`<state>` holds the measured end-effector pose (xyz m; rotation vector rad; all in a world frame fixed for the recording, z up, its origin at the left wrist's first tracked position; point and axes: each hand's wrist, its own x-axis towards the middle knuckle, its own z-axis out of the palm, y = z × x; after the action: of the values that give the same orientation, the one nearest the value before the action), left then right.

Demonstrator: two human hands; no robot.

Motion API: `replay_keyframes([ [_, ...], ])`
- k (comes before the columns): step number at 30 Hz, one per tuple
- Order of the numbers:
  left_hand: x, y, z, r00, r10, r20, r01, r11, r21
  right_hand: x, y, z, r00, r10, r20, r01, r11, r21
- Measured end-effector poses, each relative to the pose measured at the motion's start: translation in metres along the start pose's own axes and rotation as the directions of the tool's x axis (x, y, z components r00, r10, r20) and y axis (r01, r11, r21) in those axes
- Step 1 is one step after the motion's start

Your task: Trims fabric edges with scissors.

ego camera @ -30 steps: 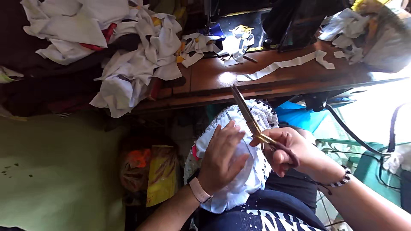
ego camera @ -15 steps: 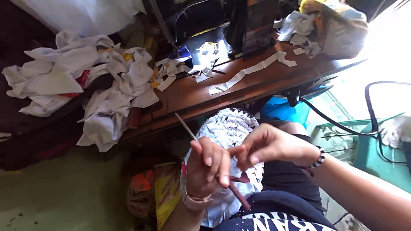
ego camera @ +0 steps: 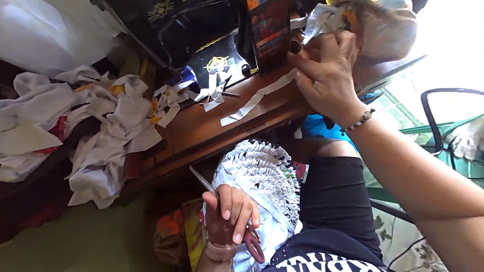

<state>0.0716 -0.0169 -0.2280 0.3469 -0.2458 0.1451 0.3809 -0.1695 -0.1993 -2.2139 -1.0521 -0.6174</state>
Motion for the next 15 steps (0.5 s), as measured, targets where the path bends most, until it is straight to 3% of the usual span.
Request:
replay_keyframes([
  [15, 0.0017, -0.0010, -0.0006, 1.000, -0.019, 0.001, 0.019, 1.000, -0.021, 0.0090, 0.0063, 0.0131, 0.999, -0.004, 0.036, 0.004, 1.000, -0.017],
])
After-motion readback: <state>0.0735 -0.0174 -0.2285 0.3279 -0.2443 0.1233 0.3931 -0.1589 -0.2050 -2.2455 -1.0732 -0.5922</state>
